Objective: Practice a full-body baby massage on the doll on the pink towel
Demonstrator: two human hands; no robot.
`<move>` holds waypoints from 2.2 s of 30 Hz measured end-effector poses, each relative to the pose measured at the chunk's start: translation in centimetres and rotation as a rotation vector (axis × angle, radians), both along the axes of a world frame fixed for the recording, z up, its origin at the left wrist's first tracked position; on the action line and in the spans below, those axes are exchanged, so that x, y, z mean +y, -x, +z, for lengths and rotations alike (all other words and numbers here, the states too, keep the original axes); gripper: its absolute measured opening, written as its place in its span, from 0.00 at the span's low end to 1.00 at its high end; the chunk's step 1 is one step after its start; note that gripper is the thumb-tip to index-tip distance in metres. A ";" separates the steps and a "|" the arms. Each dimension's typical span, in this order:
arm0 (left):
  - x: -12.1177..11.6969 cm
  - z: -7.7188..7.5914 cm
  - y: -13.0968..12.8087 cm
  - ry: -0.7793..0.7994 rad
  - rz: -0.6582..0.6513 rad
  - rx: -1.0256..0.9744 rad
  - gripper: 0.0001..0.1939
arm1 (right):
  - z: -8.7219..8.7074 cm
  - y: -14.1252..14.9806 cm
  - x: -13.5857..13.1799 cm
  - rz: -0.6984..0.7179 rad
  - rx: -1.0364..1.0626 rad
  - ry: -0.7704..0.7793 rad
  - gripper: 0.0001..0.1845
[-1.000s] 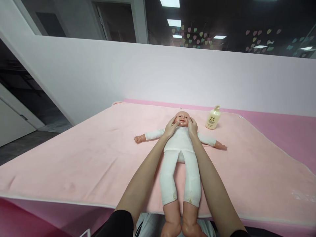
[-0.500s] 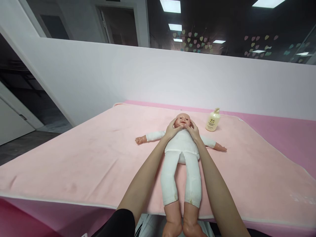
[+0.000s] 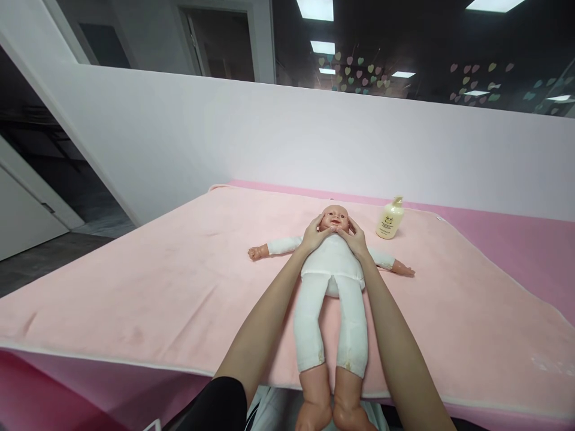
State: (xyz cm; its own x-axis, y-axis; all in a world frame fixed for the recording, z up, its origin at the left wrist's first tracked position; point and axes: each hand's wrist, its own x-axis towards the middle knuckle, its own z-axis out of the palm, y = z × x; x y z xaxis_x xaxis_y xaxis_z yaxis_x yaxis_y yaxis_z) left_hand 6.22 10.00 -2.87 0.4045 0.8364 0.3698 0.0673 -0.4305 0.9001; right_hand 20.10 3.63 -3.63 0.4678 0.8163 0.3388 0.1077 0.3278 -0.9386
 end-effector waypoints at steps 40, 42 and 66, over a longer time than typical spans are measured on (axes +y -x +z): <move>-0.2 0.1 0.3 -0.001 -0.006 -0.007 0.34 | -0.7 -0.5 0.0 -0.082 -0.158 0.044 0.40; 0.0 0.1 0.3 -0.018 -0.013 -0.010 0.33 | -0.7 -0.5 0.0 -0.073 -0.151 0.047 0.40; 0.2 -0.1 0.2 -0.009 -0.005 -0.009 0.34 | -0.3 -0.5 -0.3 -0.086 -0.263 0.136 0.40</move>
State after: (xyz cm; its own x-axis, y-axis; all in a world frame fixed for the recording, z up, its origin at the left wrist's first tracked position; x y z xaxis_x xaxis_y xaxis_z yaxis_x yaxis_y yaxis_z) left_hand 6.05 10.23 -2.95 0.4049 0.8313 0.3808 0.0567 -0.4385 0.8969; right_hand 20.56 3.36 -3.91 0.4483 0.8235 0.3478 0.3743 0.1804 -0.9096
